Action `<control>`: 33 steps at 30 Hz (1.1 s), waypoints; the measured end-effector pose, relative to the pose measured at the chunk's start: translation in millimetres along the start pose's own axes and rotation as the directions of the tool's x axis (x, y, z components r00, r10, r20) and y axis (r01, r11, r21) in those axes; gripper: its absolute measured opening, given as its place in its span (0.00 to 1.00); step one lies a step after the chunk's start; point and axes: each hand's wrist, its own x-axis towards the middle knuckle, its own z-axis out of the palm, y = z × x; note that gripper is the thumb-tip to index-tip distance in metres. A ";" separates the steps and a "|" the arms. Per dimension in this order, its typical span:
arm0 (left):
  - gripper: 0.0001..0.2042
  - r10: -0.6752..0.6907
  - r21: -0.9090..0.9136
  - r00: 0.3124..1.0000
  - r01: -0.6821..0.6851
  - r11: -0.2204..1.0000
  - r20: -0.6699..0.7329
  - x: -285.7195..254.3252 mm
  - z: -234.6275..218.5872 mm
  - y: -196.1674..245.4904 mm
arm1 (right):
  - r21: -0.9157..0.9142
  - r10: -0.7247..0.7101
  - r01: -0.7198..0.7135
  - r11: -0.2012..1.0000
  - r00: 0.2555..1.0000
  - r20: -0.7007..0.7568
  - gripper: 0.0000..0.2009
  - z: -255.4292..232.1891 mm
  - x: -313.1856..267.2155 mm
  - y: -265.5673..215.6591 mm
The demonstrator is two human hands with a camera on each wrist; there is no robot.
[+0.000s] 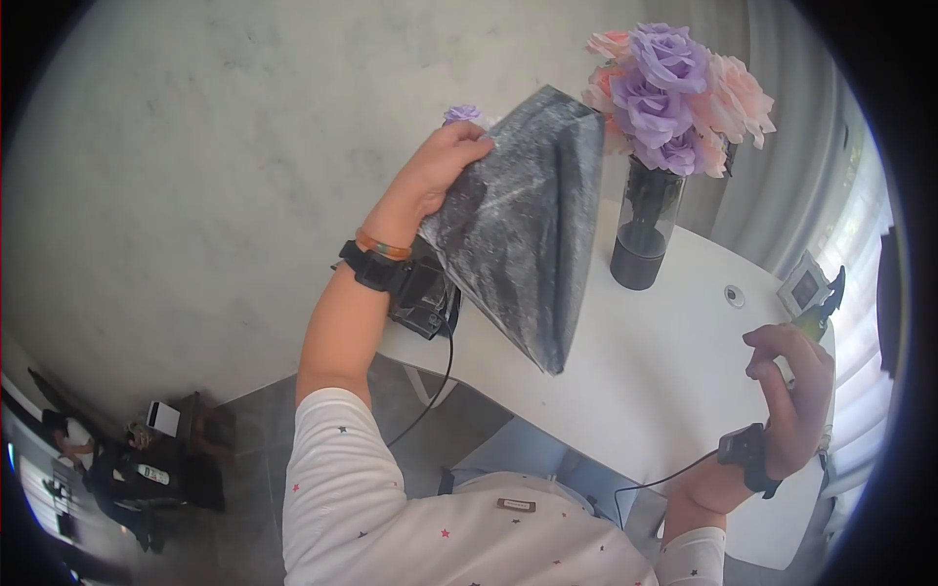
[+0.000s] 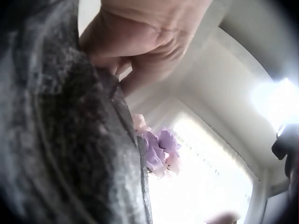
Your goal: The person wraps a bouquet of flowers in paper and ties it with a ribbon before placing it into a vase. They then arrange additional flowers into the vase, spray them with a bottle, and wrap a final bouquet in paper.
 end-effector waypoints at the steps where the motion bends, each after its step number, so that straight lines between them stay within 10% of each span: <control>1: 0.11 0.007 -0.006 0.997 -0.007 1.000 0.078 -0.6 10.7 -3.0 | 0.001 -0.026 0.026 1.000 1.000 0.008 0.09 -0.7 0.0 -0.9; 8: 0.12 -0.073 -0.056 0.850 0.120 0.991 0.522 -22.7 94.0 -33.2 | -0.040 -0.044 0.048 0.998 0.996 0.077 0.08 -11.0 -4.4 -7.0; 18: 0.17 -0.224 0.018 0.512 0.376 0.926 0.829 -46.2 185.9 -83.5 | -0.203 0.183 -0.100 0.974 0.875 0.448 0.09 2.3 -16.4 42.2; 21: 0.16 -0.254 0.030 0.452 0.446 0.894 0.855 -47.5 192.9 -91.4 | -0.147 0.038 0.047 0.988 0.850 0.526 0.14 38.0 -36.0 78.3; 26: 0.15 -0.379 0.261 0.394 0.321 0.910 0.837 -35.4 185.7 -135.8 | -0.216 0.034 0.156 0.964 0.730 0.683 0.22 65.4 -68.9 112.7; 29: 0.16 -0.465 0.384 0.379 0.273 0.882 0.800 -30.9 171.7 -146.3 | -0.596 0.605 -0.160 0.787 0.389 0.695 0.25 56.9 -55.5 118.6; 33: 0.18 -0.564 0.594 0.468 0.100 0.798 0.680 -31.9 166.9 -147.9 | -0.467 0.470 -0.138 0.874 0.492 0.733 0.24 56.2 -70.8 138.0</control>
